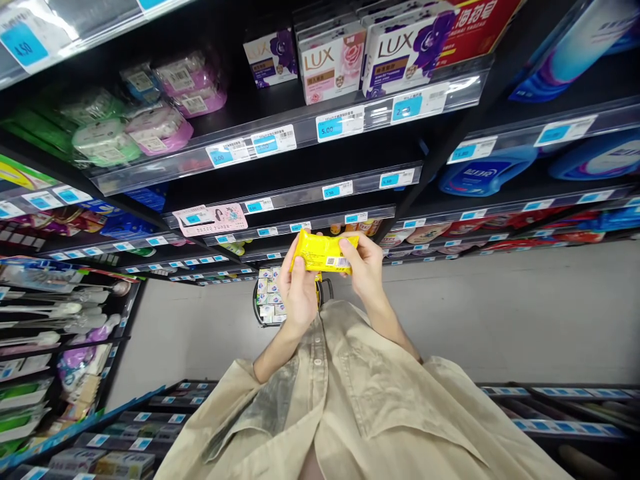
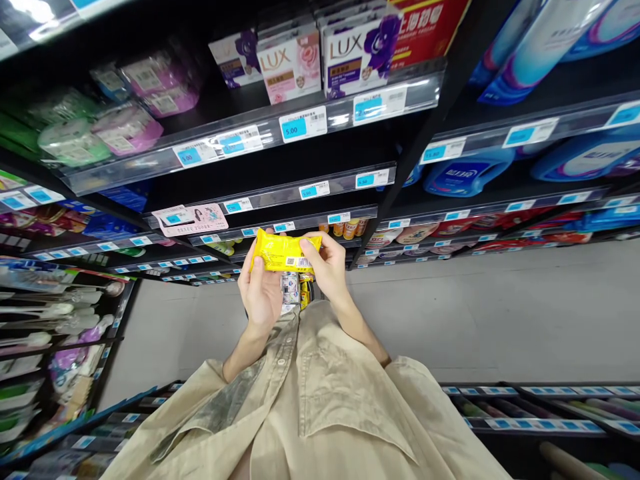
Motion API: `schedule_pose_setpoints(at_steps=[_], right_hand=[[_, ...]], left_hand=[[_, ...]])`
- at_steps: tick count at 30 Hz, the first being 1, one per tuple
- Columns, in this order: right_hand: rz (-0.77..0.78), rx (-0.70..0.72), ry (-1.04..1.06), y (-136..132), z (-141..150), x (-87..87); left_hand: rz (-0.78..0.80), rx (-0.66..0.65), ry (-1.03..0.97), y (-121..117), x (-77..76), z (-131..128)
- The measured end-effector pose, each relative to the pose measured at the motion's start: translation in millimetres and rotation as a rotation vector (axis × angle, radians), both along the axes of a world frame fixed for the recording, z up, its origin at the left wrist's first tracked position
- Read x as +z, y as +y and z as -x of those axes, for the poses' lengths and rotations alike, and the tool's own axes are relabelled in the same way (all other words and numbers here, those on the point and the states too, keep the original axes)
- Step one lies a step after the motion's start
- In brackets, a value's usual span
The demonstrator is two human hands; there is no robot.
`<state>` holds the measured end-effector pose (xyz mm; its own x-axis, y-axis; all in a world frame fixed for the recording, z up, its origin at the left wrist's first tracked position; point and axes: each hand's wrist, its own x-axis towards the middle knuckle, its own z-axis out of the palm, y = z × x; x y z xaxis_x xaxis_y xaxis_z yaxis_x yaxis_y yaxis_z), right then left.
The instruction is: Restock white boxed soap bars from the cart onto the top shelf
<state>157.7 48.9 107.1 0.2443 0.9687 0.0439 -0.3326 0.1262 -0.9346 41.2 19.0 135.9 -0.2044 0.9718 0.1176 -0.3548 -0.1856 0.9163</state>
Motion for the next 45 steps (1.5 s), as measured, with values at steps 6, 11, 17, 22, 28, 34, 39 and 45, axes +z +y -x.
schedule_pose_setpoints(at_steps=[6,11,17,22,28,34,39,45], right_hand=[[0.023,0.068,0.007,0.7,0.5,0.6],[0.001,0.050,-0.013,1.6,2.3,5.2],[-0.022,0.058,-0.042,2.2,4.6,9.4],[-0.006,0.084,-0.058,3.9,5.3,5.2],[0.025,0.135,-0.071,9.3,7.8,-1.9],[0.032,0.145,-0.058,12.5,8.6,-5.4],[0.032,0.153,-0.058,13.1,7.7,-8.6],[0.027,0.145,-0.054,13.1,6.9,-10.0]], left_hand=[[-0.013,0.005,-0.047,-0.1,0.3,0.9],[0.002,0.013,-0.039,-1.0,0.8,2.3],[-0.008,0.024,-0.088,-2.0,1.7,4.2],[-0.004,0.038,-0.112,-3.1,4.1,3.5],[-0.132,0.036,-0.094,-5.5,5.5,0.5],[-0.152,0.040,-0.042,-6.0,1.0,0.2],[-0.145,0.042,-0.018,-5.5,-0.1,0.3],[-0.135,0.040,-0.002,-4.9,0.3,-1.3]])
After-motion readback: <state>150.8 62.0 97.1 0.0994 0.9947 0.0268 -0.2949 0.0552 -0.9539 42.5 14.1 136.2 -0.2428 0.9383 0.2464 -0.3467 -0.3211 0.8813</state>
